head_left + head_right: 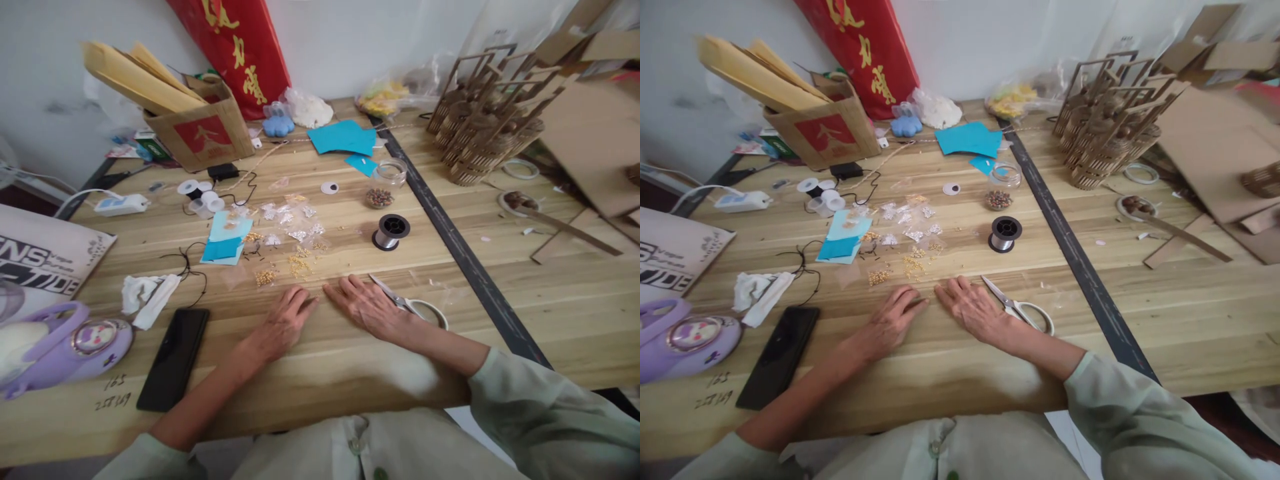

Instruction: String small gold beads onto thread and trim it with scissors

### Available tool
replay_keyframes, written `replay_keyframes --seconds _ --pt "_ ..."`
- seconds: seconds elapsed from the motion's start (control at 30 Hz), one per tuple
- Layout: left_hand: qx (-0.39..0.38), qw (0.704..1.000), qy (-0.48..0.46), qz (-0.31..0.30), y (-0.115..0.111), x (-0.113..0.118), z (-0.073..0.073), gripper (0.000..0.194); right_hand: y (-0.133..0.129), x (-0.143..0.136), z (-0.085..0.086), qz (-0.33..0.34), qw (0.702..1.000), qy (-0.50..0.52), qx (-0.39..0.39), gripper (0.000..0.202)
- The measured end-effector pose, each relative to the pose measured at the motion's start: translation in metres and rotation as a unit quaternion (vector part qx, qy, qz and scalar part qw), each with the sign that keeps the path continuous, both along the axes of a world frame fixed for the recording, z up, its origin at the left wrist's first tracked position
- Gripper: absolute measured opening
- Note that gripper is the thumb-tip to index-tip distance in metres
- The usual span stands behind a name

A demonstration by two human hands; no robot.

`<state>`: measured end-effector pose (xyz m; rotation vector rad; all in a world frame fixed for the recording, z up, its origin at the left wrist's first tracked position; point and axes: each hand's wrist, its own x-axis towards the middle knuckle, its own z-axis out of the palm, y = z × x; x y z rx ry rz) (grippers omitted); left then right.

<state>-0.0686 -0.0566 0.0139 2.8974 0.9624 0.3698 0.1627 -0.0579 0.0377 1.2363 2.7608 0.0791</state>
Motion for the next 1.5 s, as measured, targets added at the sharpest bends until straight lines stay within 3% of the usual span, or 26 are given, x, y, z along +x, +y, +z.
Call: replay_keyframes --seconds 0.6,0.8,0.97,1.13,1.3,1.5 --pt "-0.003 1.000 -0.024 -0.015 -0.006 -0.009 0.004 0.041 0.002 0.001 0.000 0.002 1.000 0.002 -0.007 0.041" --pt "-0.040 0.998 -0.044 -0.007 -0.012 -0.018 0.005 0.042 -0.001 0.003 0.005 0.012 1.000 0.007 0.009 0.050" --pt "-0.075 0.995 -0.062 0.025 -0.022 -0.031 0.008 0.040 -0.001 0.005 0.010 0.023 0.999 0.003 0.032 0.046" --pt "-0.080 0.993 -0.064 0.055 -0.029 -0.037 0.009 0.043 0.001 0.006 0.002 0.028 0.998 -0.003 0.052 0.045" --pt "-0.077 0.994 -0.060 0.040 -0.028 -0.028 0.009 0.045 -0.001 0.009 -0.005 0.027 0.998 0.010 0.055 0.050" --pt "-0.034 0.999 -0.038 0.008 -0.024 -0.007 0.008 0.043 -0.018 0.002 0.002 0.031 0.999 0.022 0.035 0.059"
